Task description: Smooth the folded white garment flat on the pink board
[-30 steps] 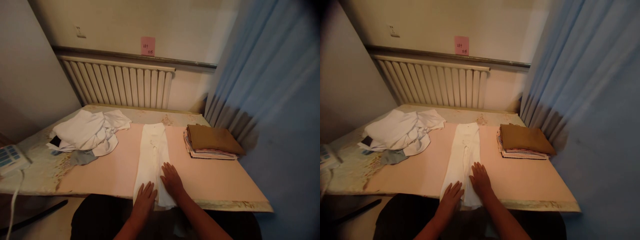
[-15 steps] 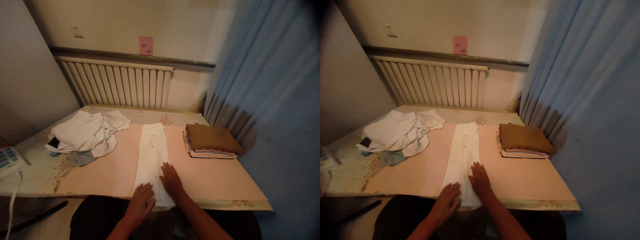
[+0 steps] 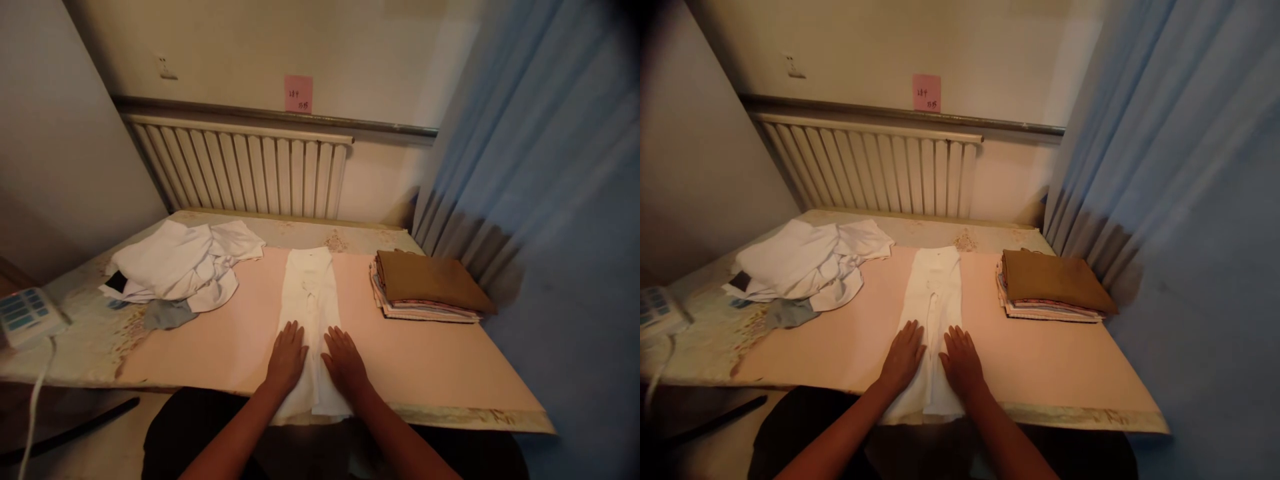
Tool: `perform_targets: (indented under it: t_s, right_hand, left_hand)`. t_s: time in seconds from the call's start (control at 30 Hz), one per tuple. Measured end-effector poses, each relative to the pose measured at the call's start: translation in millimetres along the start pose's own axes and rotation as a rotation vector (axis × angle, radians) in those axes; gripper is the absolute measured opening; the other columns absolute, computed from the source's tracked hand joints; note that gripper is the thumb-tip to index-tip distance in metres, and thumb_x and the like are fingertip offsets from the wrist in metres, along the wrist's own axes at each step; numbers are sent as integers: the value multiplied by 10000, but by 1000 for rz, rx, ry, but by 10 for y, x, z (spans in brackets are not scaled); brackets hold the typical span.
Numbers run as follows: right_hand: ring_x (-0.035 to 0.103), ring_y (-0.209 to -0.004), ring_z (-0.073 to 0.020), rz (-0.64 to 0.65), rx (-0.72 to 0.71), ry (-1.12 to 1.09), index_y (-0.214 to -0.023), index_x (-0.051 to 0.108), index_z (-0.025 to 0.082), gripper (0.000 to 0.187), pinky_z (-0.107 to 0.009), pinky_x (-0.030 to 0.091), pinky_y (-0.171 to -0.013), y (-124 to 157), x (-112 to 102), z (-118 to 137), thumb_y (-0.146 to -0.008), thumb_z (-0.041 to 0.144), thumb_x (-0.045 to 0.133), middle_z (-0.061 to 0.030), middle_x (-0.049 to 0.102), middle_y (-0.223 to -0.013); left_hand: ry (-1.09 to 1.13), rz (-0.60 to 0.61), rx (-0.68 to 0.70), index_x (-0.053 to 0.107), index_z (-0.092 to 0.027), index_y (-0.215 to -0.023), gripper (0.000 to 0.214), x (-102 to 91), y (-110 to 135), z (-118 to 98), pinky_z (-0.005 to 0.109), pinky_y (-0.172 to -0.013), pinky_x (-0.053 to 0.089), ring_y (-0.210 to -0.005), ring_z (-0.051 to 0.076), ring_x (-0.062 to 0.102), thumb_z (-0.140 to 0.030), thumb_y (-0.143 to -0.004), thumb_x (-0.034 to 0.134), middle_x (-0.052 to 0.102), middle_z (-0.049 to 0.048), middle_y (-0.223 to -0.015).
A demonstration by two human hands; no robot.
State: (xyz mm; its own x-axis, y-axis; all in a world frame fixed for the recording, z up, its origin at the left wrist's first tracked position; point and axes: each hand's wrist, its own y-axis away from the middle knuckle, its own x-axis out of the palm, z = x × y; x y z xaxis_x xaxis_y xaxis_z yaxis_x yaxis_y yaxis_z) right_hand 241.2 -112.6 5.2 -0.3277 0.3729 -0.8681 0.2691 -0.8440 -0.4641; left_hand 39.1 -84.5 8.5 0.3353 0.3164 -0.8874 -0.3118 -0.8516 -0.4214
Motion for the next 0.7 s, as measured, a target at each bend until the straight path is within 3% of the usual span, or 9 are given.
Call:
perform_targets:
  t_s: [0.7]
  right_hand:
    - [427, -1365, -255, -69, -38, -3, -1320, 556, 161, 396, -475, 328, -1144, 32, 49, -18, -942, 255, 485, -117, 552, -1397]
  left_hand:
    - [-93, -6, 26, 532, -173, -1354, 432, -45, 30, -55, 491, -1081, 390, -1372, 287, 422, -279, -963, 381, 525, 132, -1431]
